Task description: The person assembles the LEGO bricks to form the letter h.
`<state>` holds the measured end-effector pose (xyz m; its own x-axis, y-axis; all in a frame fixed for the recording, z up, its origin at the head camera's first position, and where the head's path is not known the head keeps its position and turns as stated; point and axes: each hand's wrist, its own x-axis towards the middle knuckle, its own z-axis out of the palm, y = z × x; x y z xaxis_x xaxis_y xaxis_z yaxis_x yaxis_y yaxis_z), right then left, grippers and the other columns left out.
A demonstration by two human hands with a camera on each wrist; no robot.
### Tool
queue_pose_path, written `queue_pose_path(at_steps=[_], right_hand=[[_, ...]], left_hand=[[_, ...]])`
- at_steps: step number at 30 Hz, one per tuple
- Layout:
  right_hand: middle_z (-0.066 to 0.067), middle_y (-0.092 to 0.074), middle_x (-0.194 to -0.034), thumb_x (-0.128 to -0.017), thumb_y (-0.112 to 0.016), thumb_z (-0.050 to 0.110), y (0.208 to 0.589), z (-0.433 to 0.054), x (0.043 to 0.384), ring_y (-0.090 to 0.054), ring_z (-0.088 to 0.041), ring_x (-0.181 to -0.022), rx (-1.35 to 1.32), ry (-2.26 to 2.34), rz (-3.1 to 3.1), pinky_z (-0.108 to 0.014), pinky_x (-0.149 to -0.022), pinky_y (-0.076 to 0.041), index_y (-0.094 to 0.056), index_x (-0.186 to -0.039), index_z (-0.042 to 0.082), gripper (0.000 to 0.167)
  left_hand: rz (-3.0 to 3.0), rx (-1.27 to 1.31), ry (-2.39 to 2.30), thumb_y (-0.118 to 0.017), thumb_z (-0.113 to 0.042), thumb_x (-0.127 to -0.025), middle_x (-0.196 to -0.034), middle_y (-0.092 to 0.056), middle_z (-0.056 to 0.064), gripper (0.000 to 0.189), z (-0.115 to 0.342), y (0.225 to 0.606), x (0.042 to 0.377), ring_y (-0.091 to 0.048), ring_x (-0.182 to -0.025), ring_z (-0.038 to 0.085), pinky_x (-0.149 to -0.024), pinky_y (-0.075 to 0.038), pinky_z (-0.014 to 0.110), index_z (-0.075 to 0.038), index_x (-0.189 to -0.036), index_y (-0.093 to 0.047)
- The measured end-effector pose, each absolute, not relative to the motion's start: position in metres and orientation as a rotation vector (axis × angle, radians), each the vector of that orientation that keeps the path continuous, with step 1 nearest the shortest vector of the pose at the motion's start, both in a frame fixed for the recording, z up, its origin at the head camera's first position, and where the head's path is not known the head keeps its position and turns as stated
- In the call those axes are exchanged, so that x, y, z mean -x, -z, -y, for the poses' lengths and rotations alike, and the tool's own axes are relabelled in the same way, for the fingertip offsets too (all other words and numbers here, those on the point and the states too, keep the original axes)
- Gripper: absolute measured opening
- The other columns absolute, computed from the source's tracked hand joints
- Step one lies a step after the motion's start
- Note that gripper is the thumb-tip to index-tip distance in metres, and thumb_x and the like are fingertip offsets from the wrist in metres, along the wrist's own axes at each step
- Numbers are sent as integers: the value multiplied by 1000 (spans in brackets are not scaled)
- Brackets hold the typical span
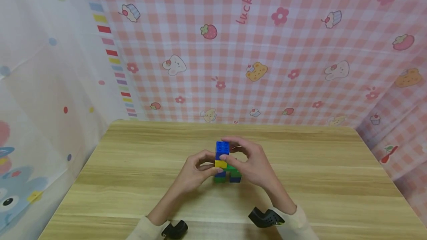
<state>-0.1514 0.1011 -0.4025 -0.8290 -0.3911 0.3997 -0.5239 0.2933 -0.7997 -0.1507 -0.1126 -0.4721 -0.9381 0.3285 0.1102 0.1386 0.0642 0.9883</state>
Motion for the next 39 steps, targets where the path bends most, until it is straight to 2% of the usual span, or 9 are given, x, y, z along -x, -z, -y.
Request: queue_pose_path(at_steps=[5,12,22,28,35,39], right_hand=[[0,-74,-118,-93,-77,17,403,-101,151,-67,-17,-105,-855,-1563,2425,-40,-98,-61,-67,-132,18,41],[-2,-74,-118,-93,-77,19,402,-101,152,-67,-22,-105,-868,-1547,2436,-41,-97,-61,-66,-133,20,41],[-1,-73,-116,-94,-76,22,399,-102,151,-67,-22,-106,-851,-1537,2470,-43,-98,-61,-66,-133,22,40],[-4,-73,-115,-94,-75,22,399,-103,151,-68,-25,-106,-855,-1539,2481,-46,-99,-60,-67,-133,15,40],[-5,-73,-116,-95,-75,20,402,-102,152,-68,-23,-105,-885,-1531,2460,-50,-98,-61,-66,-133,15,39],[-4,-73,-115,-95,-74,19,406,-100,152,-68,-20,-103,-915,-1497,2436,-47,-96,-62,-66,-132,18,38]], left_hand=[[-2192,-482,-1986,-78,-15,-92,-118,-72,4,25,113,472,151,-66,-116,19,-104,-58,28,-17,-116,-70],[-2187,-490,-1993,-78,-14,-92,-117,-72,5,24,112,471,152,-67,-115,19,-103,-58,28,-16,-115,-70],[-2181,-502,-1993,-78,-15,-92,-118,-71,6,25,113,470,152,-67,-116,20,-104,-58,28,-16,-116,-69],[-2178,-502,-1994,-78,-15,-92,-118,-71,5,25,112,470,152,-66,-116,20,-104,-58,28,-16,-116,-70],[-2178,-490,-1987,-78,-16,-92,-119,-71,5,25,112,471,152,-66,-117,20,-104,-58,28,-16,-116,-69],[-2178,-481,-1979,-78,-15,-92,-118,-71,6,25,113,471,151,-66,-117,21,-104,-58,28,-15,-115,-69]])
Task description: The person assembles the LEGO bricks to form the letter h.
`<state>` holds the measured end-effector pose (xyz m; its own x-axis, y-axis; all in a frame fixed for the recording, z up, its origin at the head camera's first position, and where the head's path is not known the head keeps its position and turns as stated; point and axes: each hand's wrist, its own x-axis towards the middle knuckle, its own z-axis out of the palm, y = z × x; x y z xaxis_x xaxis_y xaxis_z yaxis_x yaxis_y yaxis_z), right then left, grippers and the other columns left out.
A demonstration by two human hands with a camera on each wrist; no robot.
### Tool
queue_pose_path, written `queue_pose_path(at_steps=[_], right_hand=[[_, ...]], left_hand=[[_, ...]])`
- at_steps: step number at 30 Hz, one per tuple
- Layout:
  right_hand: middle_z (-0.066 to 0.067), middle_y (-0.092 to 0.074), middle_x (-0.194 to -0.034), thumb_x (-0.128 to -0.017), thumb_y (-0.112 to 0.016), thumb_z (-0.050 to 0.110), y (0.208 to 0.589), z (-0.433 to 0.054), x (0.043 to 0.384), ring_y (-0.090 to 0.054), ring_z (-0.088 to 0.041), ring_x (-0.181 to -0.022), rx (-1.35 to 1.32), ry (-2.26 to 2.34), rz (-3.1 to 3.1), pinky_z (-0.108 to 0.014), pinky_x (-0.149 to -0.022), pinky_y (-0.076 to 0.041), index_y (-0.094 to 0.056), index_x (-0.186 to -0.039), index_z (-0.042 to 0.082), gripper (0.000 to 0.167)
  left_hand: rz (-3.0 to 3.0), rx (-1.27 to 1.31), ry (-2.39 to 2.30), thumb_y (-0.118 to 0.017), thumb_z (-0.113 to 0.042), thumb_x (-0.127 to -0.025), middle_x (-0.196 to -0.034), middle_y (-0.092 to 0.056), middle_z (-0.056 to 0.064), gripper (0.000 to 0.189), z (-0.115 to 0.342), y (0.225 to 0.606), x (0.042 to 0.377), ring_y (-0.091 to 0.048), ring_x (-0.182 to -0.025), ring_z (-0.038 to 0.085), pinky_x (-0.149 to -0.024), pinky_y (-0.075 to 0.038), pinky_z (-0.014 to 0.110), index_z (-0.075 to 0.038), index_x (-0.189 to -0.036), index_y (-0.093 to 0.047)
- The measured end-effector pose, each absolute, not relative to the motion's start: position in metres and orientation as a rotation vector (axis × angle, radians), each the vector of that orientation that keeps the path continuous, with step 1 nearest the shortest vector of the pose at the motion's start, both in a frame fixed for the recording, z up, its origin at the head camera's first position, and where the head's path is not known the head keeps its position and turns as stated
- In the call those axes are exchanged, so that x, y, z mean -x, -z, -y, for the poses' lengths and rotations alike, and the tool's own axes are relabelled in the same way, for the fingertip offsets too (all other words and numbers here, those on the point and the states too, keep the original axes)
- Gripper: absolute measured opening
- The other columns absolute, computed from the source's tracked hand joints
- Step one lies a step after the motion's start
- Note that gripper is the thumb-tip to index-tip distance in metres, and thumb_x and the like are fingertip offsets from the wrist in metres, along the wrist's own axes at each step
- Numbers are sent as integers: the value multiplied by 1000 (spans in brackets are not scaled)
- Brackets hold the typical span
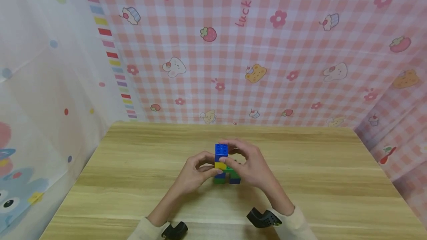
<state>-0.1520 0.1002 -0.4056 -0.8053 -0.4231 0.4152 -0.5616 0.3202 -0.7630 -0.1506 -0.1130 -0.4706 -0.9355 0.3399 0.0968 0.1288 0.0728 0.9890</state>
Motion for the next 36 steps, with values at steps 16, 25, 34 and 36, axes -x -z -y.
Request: queue_pose_path(at_steps=[16,25,34,36], right_hand=[[-4,-72,-113,-95,-74,15,413,-99,153,-68,-17,-97,-941,-1450,2383,-43,-91,-64,-65,-131,14,37],[-5,-73,-110,-94,-75,13,413,-96,155,-68,-19,-96,-957,-1463,2372,-43,-91,-64,-66,-130,16,36],[-5,-73,-109,-95,-74,15,413,-99,156,-69,-21,-100,-956,-1522,2405,-42,-96,-62,-64,-131,17,37],[-5,-72,-110,-95,-74,15,414,-100,157,-69,-22,-102,-960,-1528,2415,-42,-97,-62,-63,-132,16,38]], left_hand=[[-2168,-484,-1991,-79,-15,-91,-118,-70,6,26,112,473,152,-66,-117,20,-105,-57,30,-15,-115,-69],[-2192,-486,-2001,-79,-15,-92,-117,-71,7,25,114,471,151,-67,-114,18,-103,-59,31,-14,-114,-69],[-2167,-492,-2000,-78,-13,-91,-116,-71,6,24,115,471,152,-66,-115,20,-103,-59,30,-15,-114,-69],[-2164,-499,-1998,-78,-13,-92,-117,-71,6,24,115,472,153,-66,-116,20,-103,-58,30,-15,-114,-69]])
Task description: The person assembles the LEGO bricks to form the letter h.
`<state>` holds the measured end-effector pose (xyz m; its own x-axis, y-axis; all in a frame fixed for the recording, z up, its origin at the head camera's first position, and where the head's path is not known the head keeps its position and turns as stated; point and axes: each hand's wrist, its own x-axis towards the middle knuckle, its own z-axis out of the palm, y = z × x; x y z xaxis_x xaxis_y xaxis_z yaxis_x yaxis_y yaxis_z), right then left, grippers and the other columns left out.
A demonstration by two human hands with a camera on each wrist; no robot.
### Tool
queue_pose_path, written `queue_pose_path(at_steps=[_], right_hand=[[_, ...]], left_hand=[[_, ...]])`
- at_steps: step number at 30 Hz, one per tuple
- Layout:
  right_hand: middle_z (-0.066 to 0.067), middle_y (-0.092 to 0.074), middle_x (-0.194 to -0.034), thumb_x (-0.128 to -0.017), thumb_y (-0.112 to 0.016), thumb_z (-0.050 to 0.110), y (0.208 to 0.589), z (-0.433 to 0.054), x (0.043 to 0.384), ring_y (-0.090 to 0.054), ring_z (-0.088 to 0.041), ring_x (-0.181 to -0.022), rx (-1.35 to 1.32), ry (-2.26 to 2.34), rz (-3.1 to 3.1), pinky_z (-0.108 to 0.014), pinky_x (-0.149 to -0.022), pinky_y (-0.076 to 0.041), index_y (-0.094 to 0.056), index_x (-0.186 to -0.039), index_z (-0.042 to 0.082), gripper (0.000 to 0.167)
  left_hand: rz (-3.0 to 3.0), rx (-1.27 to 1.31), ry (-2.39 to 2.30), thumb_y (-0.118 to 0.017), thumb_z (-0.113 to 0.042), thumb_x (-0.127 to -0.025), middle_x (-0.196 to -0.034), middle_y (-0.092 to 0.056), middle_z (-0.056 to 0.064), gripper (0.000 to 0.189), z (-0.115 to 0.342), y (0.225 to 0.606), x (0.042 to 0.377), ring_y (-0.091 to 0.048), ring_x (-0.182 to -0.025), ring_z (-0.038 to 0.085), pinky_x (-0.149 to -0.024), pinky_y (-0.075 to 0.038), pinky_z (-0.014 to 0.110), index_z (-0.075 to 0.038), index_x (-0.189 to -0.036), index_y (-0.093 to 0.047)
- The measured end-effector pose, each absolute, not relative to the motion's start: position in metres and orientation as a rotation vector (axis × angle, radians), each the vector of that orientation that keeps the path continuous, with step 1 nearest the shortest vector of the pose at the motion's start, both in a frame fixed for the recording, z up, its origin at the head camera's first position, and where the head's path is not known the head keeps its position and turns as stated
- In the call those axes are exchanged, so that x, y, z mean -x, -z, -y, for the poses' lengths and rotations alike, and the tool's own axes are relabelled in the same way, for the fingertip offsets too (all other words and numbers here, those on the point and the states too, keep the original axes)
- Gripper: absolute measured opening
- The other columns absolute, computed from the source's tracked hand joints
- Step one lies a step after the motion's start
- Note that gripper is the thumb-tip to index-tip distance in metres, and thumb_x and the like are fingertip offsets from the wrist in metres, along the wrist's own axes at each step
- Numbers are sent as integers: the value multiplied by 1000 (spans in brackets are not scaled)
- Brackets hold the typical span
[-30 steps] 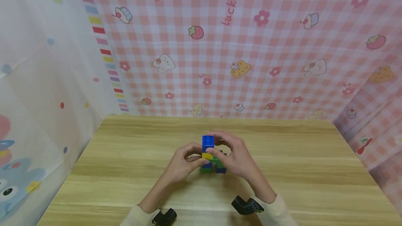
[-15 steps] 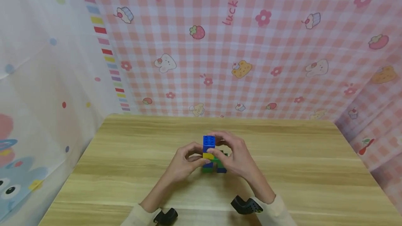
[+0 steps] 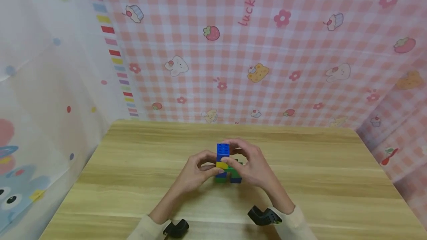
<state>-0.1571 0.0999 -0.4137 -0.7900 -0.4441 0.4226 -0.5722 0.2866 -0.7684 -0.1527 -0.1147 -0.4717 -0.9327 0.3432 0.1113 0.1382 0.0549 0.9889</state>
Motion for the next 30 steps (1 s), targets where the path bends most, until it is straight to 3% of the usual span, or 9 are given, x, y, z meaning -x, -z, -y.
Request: queue_pose_path(at_steps=[12,18,30], right_hand=[[-4,-71,-114,-97,-72,17,412,-105,160,-67,-21,-105,-974,-1582,2459,-43,-95,-62,-61,-135,15,40],[1,-70,-116,-96,-75,24,415,-115,165,-66,-16,-106,-948,-1571,2527,-41,-96,-61,-59,-139,23,46],[-5,-67,-129,-94,-77,24,417,-144,176,-65,-27,-115,-964,-1629,2620,-51,-105,-56,-54,-143,27,55]], left_hand=[[-2165,-487,-2002,-78,-14,-92,-116,-71,8,24,113,470,152,-66,-115,20,-103,-59,31,-13,-114,-69],[-2173,-501,-2011,-79,-13,-90,-116,-71,9,26,111,471,153,-67,-113,19,-103,-59,32,-11,-115,-69],[-2200,-461,-1976,-80,-15,-91,-119,-71,9,28,111,471,153,-67,-114,23,-102,-59,29,-12,-117,-69]])
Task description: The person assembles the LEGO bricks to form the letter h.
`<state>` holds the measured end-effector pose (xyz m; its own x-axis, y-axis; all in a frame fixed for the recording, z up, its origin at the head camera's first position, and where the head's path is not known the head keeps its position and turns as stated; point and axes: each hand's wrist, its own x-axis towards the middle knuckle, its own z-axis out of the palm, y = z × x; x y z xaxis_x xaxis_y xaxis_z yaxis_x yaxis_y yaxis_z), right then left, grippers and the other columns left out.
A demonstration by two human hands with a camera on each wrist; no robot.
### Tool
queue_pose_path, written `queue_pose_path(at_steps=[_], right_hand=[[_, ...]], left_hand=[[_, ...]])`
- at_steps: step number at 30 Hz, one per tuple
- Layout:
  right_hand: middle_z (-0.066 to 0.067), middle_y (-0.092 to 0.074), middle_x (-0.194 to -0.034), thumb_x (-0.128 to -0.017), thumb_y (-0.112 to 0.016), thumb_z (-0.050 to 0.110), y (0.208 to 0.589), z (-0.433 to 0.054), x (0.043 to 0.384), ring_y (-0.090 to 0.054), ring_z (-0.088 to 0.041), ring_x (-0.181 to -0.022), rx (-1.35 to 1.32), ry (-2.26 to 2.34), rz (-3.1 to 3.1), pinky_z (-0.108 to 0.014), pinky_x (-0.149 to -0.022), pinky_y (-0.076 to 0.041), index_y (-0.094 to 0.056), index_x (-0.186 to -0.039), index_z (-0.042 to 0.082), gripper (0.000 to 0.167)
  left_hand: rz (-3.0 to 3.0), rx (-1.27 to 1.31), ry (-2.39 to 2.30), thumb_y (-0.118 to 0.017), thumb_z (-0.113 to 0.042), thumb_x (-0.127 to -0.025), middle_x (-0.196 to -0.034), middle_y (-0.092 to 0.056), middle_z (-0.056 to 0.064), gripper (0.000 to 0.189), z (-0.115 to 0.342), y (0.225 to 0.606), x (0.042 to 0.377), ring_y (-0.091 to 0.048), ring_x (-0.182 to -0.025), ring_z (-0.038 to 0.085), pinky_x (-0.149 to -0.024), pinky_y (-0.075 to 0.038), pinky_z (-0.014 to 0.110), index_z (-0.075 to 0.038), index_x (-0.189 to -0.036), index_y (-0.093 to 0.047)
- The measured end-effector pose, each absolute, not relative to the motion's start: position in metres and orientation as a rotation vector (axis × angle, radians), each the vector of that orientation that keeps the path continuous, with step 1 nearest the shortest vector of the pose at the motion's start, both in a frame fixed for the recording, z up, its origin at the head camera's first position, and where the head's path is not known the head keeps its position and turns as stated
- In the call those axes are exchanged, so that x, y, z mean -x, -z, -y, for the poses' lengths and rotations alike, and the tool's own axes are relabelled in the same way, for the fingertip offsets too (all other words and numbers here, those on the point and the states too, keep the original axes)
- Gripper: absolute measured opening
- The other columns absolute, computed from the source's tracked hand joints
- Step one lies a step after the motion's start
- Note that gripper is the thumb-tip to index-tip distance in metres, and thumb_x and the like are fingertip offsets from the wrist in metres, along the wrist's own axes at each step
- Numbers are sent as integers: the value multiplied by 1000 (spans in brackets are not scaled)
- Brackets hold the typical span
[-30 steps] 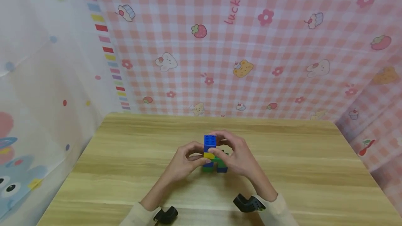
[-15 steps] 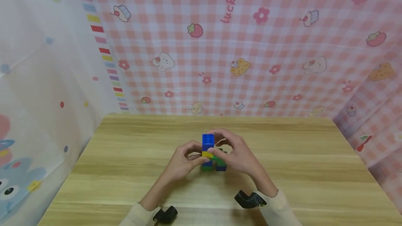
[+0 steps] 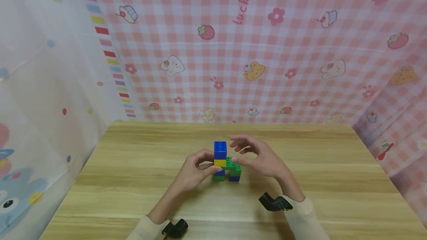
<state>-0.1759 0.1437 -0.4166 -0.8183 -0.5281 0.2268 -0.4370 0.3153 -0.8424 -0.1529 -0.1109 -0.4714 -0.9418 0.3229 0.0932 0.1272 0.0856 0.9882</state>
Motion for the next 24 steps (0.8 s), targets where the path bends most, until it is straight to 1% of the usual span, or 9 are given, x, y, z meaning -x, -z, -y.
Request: queue_pose_path(at_steps=[4,7,9,12,16,19,24], right_hand=[[-10,-67,-131,-91,-80,25,418,-148,178,-63,-34,-117,866,1491,-2429,-54,-107,-53,-55,-143,24,57],[-12,-66,-131,-89,-82,24,420,-149,180,-62,-31,-117,844,1434,-2396,-54,-108,-52,-56,-142,20,60],[-9,-67,-129,-87,-84,24,423,-149,181,-63,-27,-116,846,1382,-2392,-53,-108,-53,-58,-141,17,60],[-5,-68,-127,-87,-84,22,428,-148,183,-63,-23,-114,859,1326,-2388,-51,-107,-54,-61,-136,15,54],[2,-70,-121,-87,-83,20,431,-147,185,-64,-20,-110,842,1295,-2396,-48,-106,-56,-68,-124,19,40],[4,-71,-116,-87,-83,21,434,-148,185,-65,-18,-107,831,1291,-2403,-45,-103,-57,-70,-118,23,34],[3,-71,-112,-86,-84,24,436,-149,185,-65,-18,-105,819,1313,-2405,-44,-100,-59,-72,-115,22,31]], left_hand=[[-2201,-450,-1964,-79,-17,-91,-118,-71,6,27,111,471,153,-67,-115,22,-101,-59,28,-16,-116,-69],[-2188,-455,-1970,-79,-16,-91,-118,-71,6,27,111,471,153,-67,-115,22,-101,-59,28,-16,-116,-69],[-2180,-463,-1976,-79,-16,-91,-119,-71,6,27,111,470,153,-67,-115,21,-102,-59,29,-15,-116,-69],[-2174,-478,-1983,-79,-16,-91,-120,-71,8,29,111,471,154,-66,-115,21,-103,-58,29,-13,-117,-68],[-2164,-482,-1980,-79,-17,-91,-122,-70,10,31,111,473,155,-65,-118,22,-104,-57,28,-11,-119,-67],[-2160,-478,-1974,-79,-17,-91,-124,-69,10,32,111,474,155,-64,-120,22,-105,-57,27,-12,-121,-67],[-2170,-486,-1972,-77,-18,-92,-126,-69,10,34,111,475,155,-64,-122,24,-106,-56,27,-13,-124,-67]])
